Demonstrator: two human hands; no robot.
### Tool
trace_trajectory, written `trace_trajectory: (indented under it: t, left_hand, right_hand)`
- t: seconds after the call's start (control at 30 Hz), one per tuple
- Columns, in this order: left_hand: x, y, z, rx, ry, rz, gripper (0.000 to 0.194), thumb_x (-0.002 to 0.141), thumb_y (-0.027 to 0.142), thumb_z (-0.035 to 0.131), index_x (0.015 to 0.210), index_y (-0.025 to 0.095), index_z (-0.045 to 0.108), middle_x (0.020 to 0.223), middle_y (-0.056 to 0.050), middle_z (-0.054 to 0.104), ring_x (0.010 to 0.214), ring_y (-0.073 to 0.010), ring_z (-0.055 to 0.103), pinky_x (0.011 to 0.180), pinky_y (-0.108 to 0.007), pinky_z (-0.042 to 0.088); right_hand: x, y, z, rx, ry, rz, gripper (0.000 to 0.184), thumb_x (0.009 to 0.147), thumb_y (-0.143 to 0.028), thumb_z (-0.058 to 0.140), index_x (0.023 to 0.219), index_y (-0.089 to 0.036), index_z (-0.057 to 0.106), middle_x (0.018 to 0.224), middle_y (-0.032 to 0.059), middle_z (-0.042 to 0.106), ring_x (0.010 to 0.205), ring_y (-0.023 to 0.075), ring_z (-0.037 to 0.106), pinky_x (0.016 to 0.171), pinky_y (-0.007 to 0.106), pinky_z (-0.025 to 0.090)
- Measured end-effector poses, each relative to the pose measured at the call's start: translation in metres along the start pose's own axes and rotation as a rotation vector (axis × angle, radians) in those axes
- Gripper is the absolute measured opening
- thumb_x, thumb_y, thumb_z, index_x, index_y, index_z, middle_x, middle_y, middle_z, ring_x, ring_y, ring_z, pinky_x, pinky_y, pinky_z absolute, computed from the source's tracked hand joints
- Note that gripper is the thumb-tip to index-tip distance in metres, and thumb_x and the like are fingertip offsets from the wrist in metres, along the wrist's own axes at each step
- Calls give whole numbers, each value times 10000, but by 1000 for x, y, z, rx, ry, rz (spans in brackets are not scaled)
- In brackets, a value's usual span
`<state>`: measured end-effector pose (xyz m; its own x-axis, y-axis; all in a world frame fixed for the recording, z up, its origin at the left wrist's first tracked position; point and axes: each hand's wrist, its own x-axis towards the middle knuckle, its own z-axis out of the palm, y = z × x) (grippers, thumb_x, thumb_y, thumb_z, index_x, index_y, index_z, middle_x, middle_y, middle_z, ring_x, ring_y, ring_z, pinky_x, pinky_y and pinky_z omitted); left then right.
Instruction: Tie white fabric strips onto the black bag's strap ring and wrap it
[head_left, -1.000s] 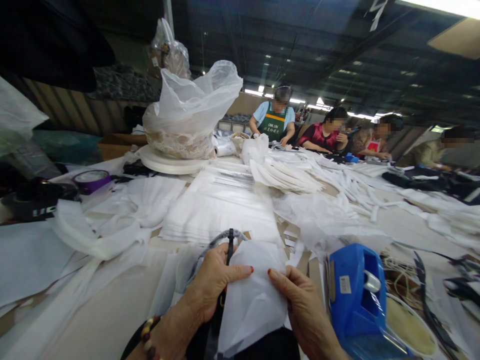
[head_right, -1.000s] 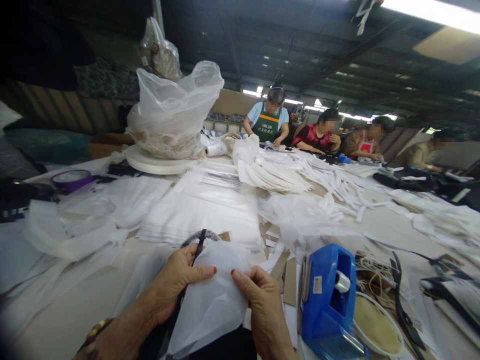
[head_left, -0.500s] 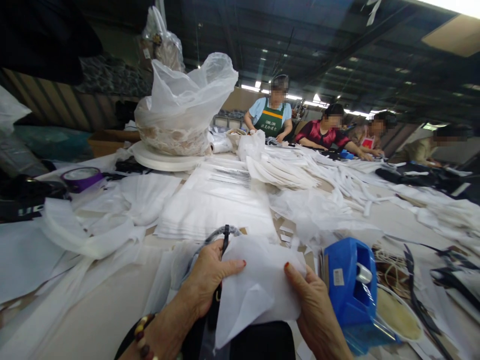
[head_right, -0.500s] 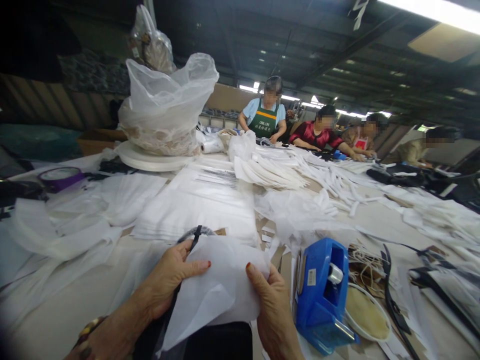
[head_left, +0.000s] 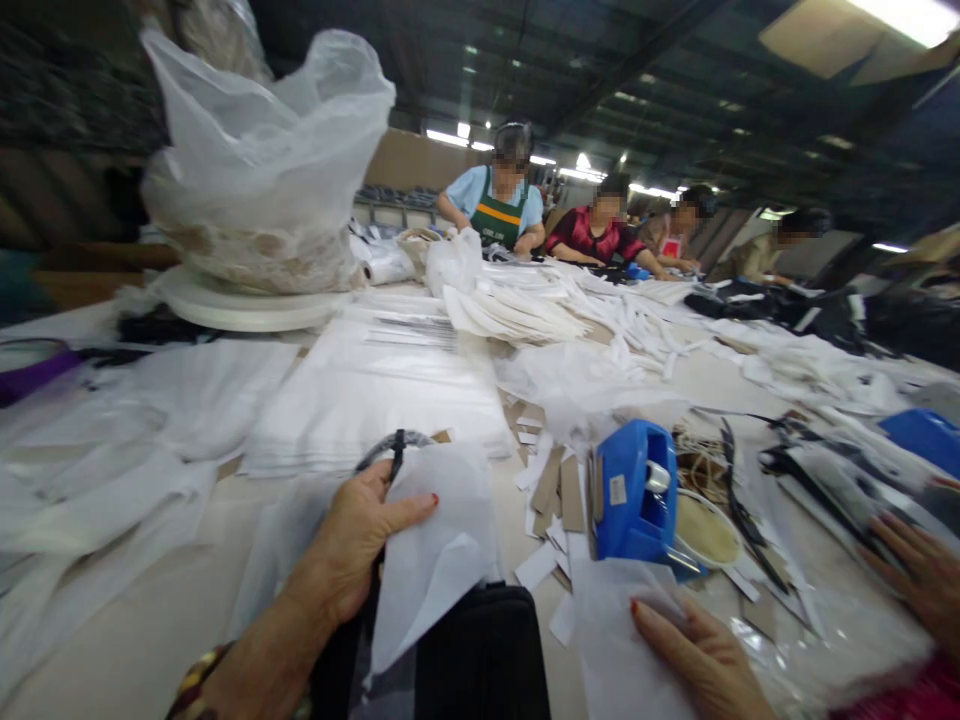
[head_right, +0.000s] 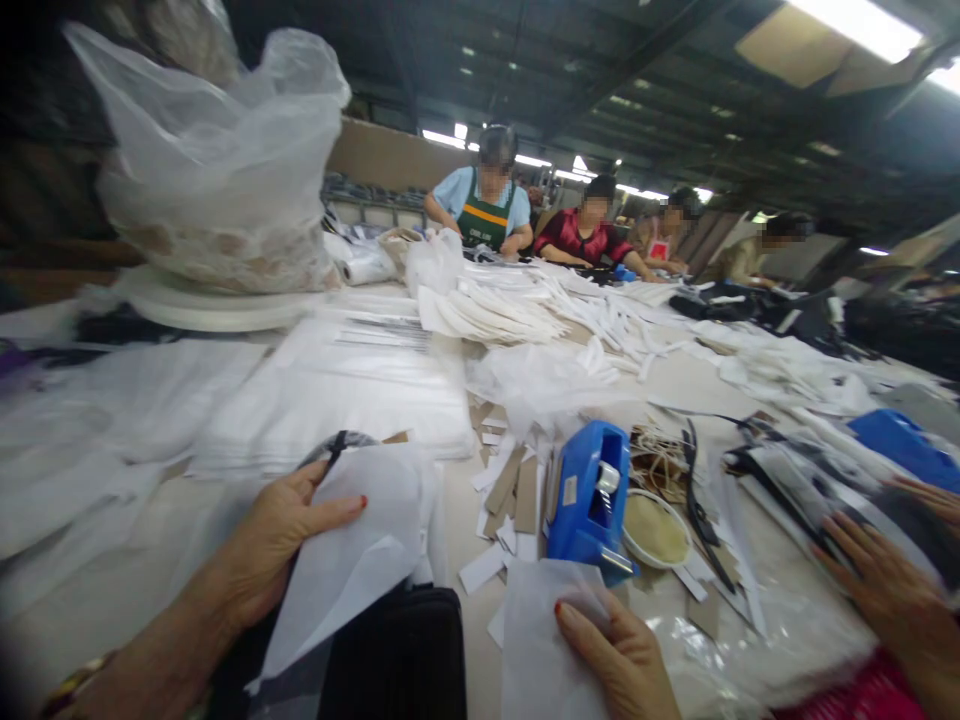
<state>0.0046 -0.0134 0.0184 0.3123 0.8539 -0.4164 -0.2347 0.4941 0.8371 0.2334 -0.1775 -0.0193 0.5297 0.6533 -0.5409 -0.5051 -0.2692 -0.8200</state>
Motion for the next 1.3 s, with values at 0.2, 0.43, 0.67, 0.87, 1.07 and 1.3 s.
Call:
trace_trajectory:
  t: [0.2,0.43,0.67,0.87,1.07,1.3]
  left_hand:
    - [0,5,1,52,61,-76,776,372,130,835,1084,177,529,778,-49,682,506,-282,634,436,-386,551]
    - [1,2,2,34,26,9,641,444,130,819,1026,147,553,779,-70,681,562,-281,650,468,-372,559]
    - [0,1,1,15,-47,18,696,468,155,821,1101,163,533,812,-61,676,636,-246,655,549,-315,549]
    - [3,-2,-1,24,8,45,717,417,163,831,1068,182,531,688,14,631,495,-135,570,448,-204,448]
    - [6,-3,-3,60,66,125,537,453,363,827,853,133,554,501,74,488,330,-19,317,334,-139,235]
    - [8,-3,-5,-31,90,165,549,417,287,826,844,131,519,529,94,468,333,2,276,341,-141,178]
  right_hand:
    - [-5,18,-28,62,-48,8,350,518,-352,834,790,-183,692,663,32,696,576,211,660,552,283,518]
    - [-13,-5,7,180,-305,46,360,509,-353,834,816,-202,721,672,65,695,637,225,662,655,343,528]
    - [6,-16,109,93,-672,-72,442,569,-345,812,971,-210,687,855,20,692,706,135,619,654,231,468]
    - [9,-9,138,3,-650,-108,351,583,-447,772,724,-135,695,632,17,643,546,110,546,536,220,413]
    - [13,-1,136,-70,-541,-207,363,636,-443,739,837,-143,702,695,23,643,628,150,572,598,265,439]
    - [16,1,131,-154,-411,-277,356,608,-459,746,772,-146,701,760,50,652,660,181,575,588,288,449]
